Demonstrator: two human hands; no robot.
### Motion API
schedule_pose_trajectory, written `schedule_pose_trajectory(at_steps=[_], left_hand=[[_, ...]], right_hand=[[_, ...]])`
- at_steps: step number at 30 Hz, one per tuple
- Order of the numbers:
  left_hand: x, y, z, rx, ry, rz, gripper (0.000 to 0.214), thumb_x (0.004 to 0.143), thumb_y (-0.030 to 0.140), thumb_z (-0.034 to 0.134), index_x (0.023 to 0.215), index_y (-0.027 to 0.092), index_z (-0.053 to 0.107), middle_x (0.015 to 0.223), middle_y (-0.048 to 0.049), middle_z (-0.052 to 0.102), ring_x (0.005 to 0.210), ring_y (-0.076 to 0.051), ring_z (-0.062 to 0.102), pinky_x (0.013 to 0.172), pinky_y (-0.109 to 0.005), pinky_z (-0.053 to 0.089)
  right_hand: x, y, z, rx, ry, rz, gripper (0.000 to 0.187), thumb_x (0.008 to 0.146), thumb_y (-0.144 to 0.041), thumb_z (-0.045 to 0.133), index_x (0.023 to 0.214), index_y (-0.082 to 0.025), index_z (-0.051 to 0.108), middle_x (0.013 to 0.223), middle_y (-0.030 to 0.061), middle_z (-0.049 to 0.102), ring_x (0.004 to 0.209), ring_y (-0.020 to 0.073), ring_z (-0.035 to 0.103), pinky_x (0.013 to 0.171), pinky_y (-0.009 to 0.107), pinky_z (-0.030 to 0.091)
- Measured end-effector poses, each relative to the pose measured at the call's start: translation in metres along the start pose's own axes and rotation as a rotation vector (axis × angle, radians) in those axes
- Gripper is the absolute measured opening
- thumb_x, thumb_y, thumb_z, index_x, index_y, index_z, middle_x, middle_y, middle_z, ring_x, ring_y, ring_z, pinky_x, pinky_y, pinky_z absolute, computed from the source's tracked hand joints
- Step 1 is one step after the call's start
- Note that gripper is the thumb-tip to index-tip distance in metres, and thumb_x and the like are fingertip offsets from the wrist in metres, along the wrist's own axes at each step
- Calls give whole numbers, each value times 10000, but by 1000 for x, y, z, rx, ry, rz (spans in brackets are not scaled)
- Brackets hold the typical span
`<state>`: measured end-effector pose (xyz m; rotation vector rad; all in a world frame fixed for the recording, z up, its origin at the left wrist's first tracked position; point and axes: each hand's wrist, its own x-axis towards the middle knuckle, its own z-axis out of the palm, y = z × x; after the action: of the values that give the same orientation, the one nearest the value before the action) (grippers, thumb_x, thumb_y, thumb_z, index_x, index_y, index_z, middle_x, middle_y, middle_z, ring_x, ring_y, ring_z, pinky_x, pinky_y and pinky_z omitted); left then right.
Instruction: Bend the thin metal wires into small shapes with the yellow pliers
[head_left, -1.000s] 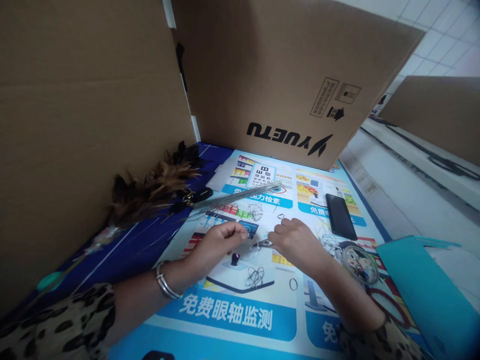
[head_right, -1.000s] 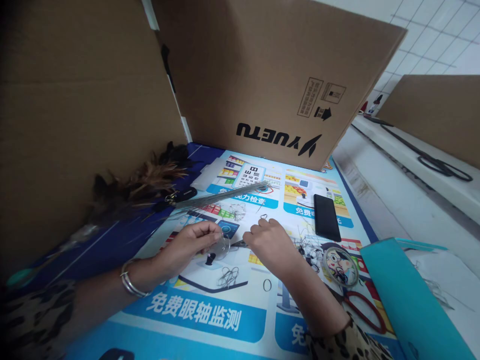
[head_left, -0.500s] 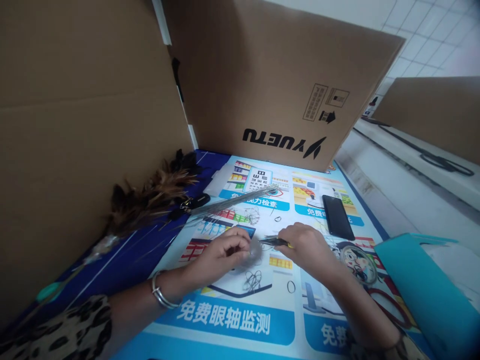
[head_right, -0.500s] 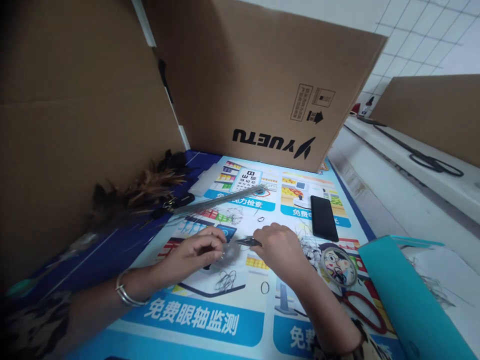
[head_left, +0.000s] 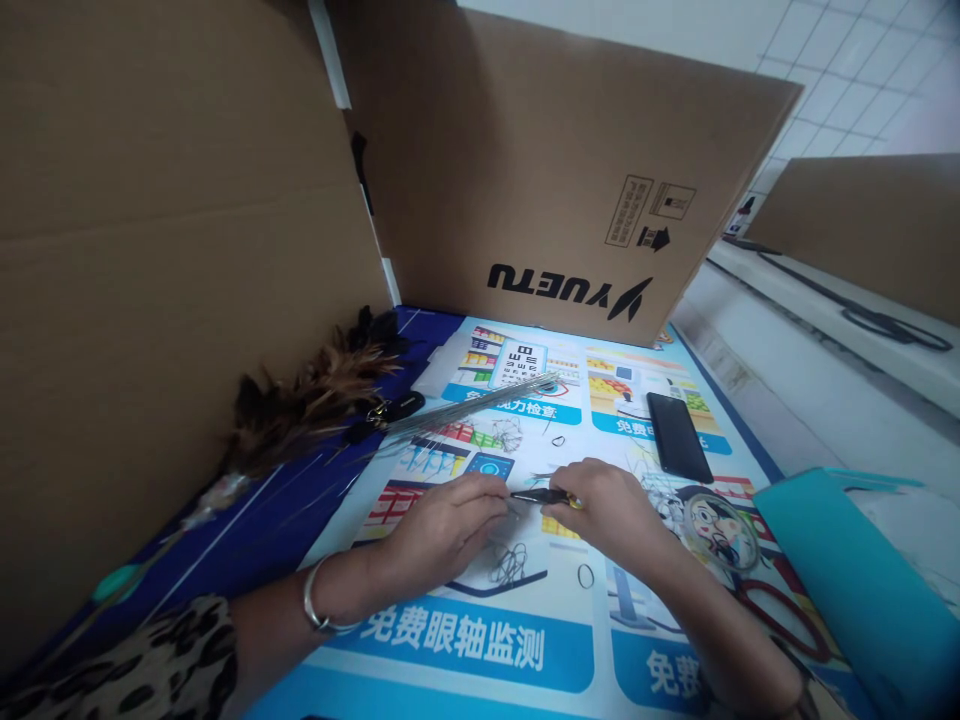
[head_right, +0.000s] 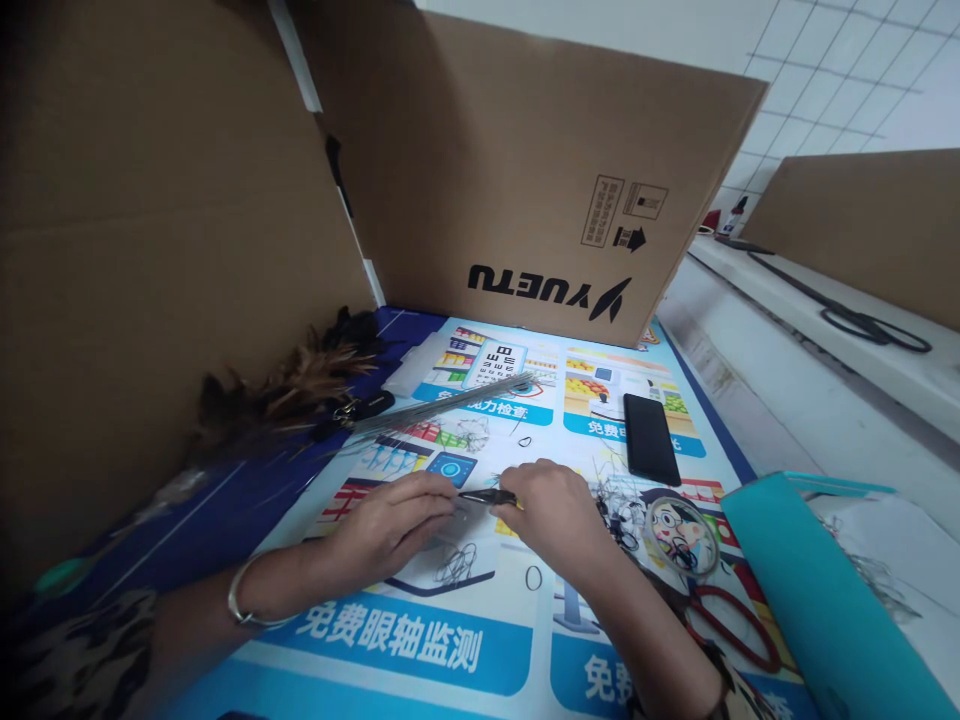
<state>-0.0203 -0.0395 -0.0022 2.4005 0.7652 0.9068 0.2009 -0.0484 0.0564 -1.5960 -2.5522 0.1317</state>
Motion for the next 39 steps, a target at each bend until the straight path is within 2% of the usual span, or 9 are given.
schedule_pose_trajectory(at_steps=[6,9,13,15,18,22,27,33,39], left_hand=[[4,6,-5,-140,89,-78,161,801,141,519,876,188,654,944,-82,603,922,-188,541,823,-318,436],[8,7,-7,-290,166,-218,99,788,183,555,789,179,654,884,-68,596,876,-183,545,807,-316,432],[10,7,-6,-616,267,-459,108,771,245,591,725,159,637,901,-59,565,865,-178,535,770,-290,430],[10,7,-3,-778,304,-515,109,757,254,609,721,153,627,904,-53,553,847,-169,524,745,-273,427],[10,8,0,-919,294,-532,110,750,247,618,702,148,618,881,-45,541,820,-153,504,722,-257,417],[8,9,2,-951,260,-503,94,746,230,620,694,152,623,854,-38,540,825,-152,499,732,-260,404],[8,9,4,-930,252,-505,102,736,242,624,693,150,626,856,-47,556,830,-161,503,746,-274,404],[8,9,5,-1014,303,-545,93,744,240,624,728,148,626,871,-40,553,816,-147,503,729,-267,408],[8,8,6,-977,278,-559,115,734,260,629,710,148,625,884,-50,563,823,-158,500,730,-272,409]], right_hand=[[-2,0,0,33,21,-18,106,766,-327,610,786,-225,590,750,-16,607,778,146,525,614,235,323],[-2,2,3,89,69,4,110,764,-325,612,786,-219,587,748,-9,600,779,152,522,640,241,346],[-4,6,12,210,174,49,122,769,-322,604,817,-211,583,785,9,597,786,162,523,664,258,381],[-5,7,17,273,218,27,115,764,-306,609,813,-206,580,787,12,598,772,158,525,666,262,393],[-8,7,27,326,272,-8,133,758,-304,616,835,-203,577,789,18,601,780,162,530,684,276,409],[-11,4,35,354,333,16,145,764,-304,607,863,-203,575,808,24,604,778,159,543,688,280,426],[-13,0,39,405,314,21,152,762,-299,609,883,-211,582,825,29,612,785,166,554,688,284,440],[-13,-1,43,463,326,71,151,759,-295,610,878,-207,581,836,30,611,788,164,563,687,281,450],[-13,-3,46,462,332,49,146,758,-279,605,884,-208,584,853,35,615,800,168,565,697,288,454]])
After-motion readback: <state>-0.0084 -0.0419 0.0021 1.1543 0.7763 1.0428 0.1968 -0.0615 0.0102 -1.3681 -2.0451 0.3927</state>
